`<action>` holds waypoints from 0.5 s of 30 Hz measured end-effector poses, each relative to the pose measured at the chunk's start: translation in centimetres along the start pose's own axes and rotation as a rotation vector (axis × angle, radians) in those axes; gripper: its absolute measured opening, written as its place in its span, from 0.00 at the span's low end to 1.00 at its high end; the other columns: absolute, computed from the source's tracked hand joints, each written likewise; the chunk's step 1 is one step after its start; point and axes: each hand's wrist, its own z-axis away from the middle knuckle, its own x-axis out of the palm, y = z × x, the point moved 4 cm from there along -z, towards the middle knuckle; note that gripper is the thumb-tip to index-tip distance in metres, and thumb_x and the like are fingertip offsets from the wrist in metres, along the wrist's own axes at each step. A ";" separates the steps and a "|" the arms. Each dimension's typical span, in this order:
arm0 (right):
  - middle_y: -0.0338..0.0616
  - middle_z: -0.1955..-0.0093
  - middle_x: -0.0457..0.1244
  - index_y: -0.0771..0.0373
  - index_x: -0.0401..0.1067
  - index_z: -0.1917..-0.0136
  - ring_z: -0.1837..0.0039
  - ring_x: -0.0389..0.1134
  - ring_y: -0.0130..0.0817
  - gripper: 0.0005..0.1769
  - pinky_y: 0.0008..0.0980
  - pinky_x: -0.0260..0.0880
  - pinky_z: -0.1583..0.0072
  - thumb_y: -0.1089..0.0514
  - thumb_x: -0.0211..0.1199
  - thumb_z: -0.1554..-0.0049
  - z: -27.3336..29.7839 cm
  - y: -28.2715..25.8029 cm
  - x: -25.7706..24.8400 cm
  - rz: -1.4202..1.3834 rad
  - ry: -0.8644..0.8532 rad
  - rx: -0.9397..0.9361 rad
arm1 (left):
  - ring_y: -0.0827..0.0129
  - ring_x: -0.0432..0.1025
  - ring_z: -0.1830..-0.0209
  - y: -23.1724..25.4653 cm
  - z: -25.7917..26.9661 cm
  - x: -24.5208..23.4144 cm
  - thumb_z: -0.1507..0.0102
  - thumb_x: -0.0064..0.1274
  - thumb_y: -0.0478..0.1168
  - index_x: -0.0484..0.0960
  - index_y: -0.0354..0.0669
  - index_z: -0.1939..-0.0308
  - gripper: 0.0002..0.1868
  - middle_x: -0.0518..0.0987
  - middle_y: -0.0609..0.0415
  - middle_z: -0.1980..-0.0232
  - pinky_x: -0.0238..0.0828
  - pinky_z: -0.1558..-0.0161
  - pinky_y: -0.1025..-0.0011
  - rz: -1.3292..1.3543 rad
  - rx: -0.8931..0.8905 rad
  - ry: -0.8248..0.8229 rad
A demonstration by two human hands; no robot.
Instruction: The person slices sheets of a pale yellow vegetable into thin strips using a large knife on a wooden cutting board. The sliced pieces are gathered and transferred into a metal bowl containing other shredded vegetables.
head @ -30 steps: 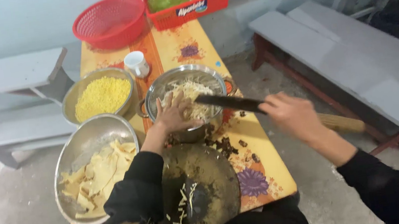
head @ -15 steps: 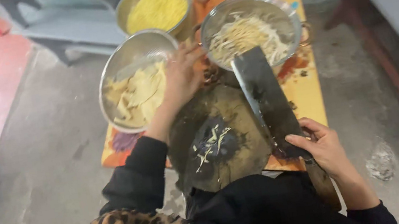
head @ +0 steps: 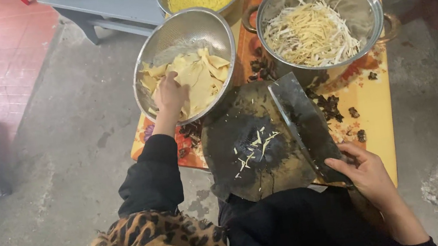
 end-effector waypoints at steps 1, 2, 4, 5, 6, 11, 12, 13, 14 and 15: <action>0.42 0.62 0.55 0.68 0.76 0.44 0.56 0.54 0.33 0.18 0.44 0.51 0.52 0.57 0.67 0.45 -0.7 2.1 -0.1 0.000 0.003 0.007 | 0.58 0.75 0.50 -0.9 -0.9 0.8 0.39 0.53 0.42 0.71 0.54 0.35 0.27 0.77 0.51 0.45 0.74 0.55 0.58 -0.002 0.002 -0.007; 0.36 0.61 0.57 0.66 0.75 0.47 0.57 0.54 0.26 0.14 0.31 0.52 0.53 0.59 0.69 0.46 -1.4 3.7 -0.3 -0.024 0.007 -0.138 | 0.64 0.76 0.55 -1.4 -1.9 1.4 0.37 0.53 0.39 0.77 0.55 0.44 0.16 0.80 0.55 0.50 0.76 0.57 0.63 -0.023 0.065 0.060; 0.30 0.59 0.60 0.64 0.75 0.51 0.59 0.55 0.19 0.11 0.18 0.52 0.54 0.61 0.71 0.47 -0.6 2.5 -0.5 -0.049 0.017 -0.279 | 0.70 0.77 0.60 -1.0 -1.9 1.3 0.35 0.52 0.36 0.83 0.56 0.53 0.10 0.83 0.59 0.55 0.78 0.59 0.67 -0.044 0.133 0.123; 0.38 0.44 0.60 0.63 0.71 0.41 0.42 0.57 0.30 0.22 0.32 0.59 0.40 0.59 0.68 0.49 0.4 0.5 -0.5 -0.006 0.040 -0.061 | 0.63 0.75 0.55 -0.3 -1.1 0.7 0.35 0.54 0.42 0.78 0.53 0.47 0.13 0.73 0.54 0.43 0.76 0.56 0.61 0.005 0.099 0.059; 0.46 0.29 0.61 0.63 0.67 0.32 0.26 0.60 0.41 0.33 0.46 0.66 0.27 0.56 0.65 0.50 1.5 -1.6 -0.4 0.038 0.055 0.154 | 0.57 0.73 0.50 0.2 -0.2 -0.1 0.36 0.55 0.48 0.74 0.50 0.40 0.21 0.62 0.48 0.31 0.75 0.52 0.55 0.055 0.061 -0.001; 0.43 0.42 0.65 0.69 0.73 0.37 0.41 0.62 0.31 0.27 0.38 0.58 0.44 0.58 0.69 0.50 0.7 0.4 -0.2 0.015 0.074 0.079 | 0.59 0.76 0.60 0.5 -1.8 1.1 0.37 0.57 0.43 0.75 0.48 0.42 0.19 0.76 0.46 0.44 0.76 0.66 0.63 -0.026 0.131 0.013; 0.42 0.38 0.66 0.69 0.73 0.37 0.37 0.63 0.29 0.28 0.34 0.62 0.41 0.60 0.70 0.51 0.7 0.8 -0.2 -0.008 0.087 0.060 | 0.65 0.77 0.66 0.5 -2.0 1.2 0.35 0.52 0.34 0.78 0.45 0.45 0.14 0.79 0.47 0.47 0.77 0.73 0.70 -0.017 0.141 0.046; 0.42 0.38 0.66 0.69 0.73 0.37 0.37 0.63 0.29 0.28 0.34 0.62 0.41 0.60 0.70 0.51 0.2 2.6 -0.4 -0.010 0.092 0.062 | 0.65 0.77 0.66 0.7 -2.3 0.7 0.35 0.52 0.34 0.78 0.45 0.45 0.14 0.79 0.47 0.47 0.77 0.73 0.70 -0.016 0.146 0.044; 0.39 0.47 0.64 0.69 0.74 0.43 0.46 0.61 0.26 0.21 0.28 0.60 0.45 0.62 0.71 0.50 -0.5 4.0 -0.4 -0.067 0.077 -0.059 | 0.71 0.75 0.72 0.7 -2.6 0.0 0.34 0.48 0.32 0.80 0.45 0.47 0.13 0.82 0.51 0.52 0.71 0.78 0.77 -0.029 0.168 0.077; 0.36 0.56 0.62 0.68 0.74 0.49 0.54 0.59 0.22 0.15 0.22 0.59 0.49 0.64 0.72 0.49 -1.0 5.3 -0.4 -0.123 0.063 -0.181 | 0.77 0.74 0.78 0.8 -3.0 -0.6 0.34 0.45 0.31 0.83 0.45 0.49 0.14 0.85 0.56 0.57 0.64 0.84 0.84 -0.042 0.191 0.110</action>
